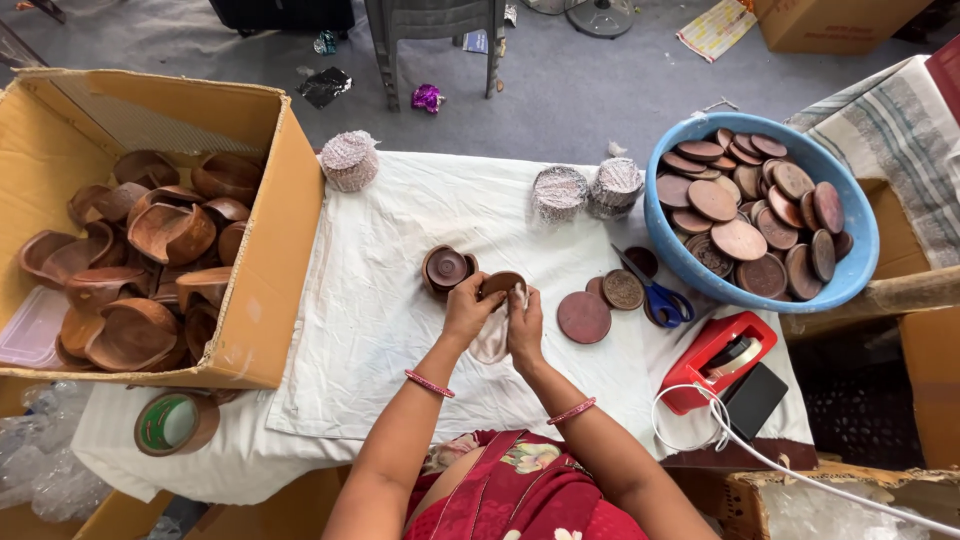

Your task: The person wipes a small wooden bowl with a white cloth, then places it into a larger wooden bowl. They then wrap the stacked bowls in bubble wrap and secure the bundle with clear tape.

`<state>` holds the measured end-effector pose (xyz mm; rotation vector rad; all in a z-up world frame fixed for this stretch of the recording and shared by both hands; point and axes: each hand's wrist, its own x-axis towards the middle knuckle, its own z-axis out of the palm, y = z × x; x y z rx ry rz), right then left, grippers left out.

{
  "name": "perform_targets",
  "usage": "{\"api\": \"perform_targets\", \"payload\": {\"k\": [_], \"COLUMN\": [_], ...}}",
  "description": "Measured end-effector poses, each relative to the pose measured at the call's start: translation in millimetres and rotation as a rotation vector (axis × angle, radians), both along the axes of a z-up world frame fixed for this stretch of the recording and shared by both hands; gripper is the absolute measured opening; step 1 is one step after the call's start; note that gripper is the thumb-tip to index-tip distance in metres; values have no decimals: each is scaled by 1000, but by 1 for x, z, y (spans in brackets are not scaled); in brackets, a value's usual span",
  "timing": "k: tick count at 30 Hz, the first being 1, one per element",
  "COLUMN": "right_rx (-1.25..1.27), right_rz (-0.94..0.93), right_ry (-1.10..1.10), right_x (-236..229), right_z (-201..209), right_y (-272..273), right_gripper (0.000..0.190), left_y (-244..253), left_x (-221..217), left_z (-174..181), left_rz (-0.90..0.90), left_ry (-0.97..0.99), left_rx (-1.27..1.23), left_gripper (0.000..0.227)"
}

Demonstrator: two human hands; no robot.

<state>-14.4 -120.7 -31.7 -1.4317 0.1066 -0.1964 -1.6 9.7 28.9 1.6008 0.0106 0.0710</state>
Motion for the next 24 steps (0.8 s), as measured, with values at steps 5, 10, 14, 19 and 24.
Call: {"api": "perform_targets", "payload": {"k": [5,10,14,19,24], "right_rx": [-876,-736,-87,-422,-1035], "right_rz": [201,259,226,62,304], "right_ry": [-351,-242,35,1,-853], "right_x": [-6,-3,2,-4,-25], "right_z": [38,39,20,35,68], "right_y": [-26,-35,-24,-18,-21], "right_gripper": [21,27,19,24,34], "left_y": [17,15,10,-10,-2], "left_x": [1,-7,-1,0,-2], "left_z": [3,35,4,-30,3], "left_rz": [-172,-208,-72,-43,-207], "left_ry": [-127,-217,-62,129,389], "left_rx": [756,973,290,-398,-1094], "left_gripper": [13,8,23,58,93]}}
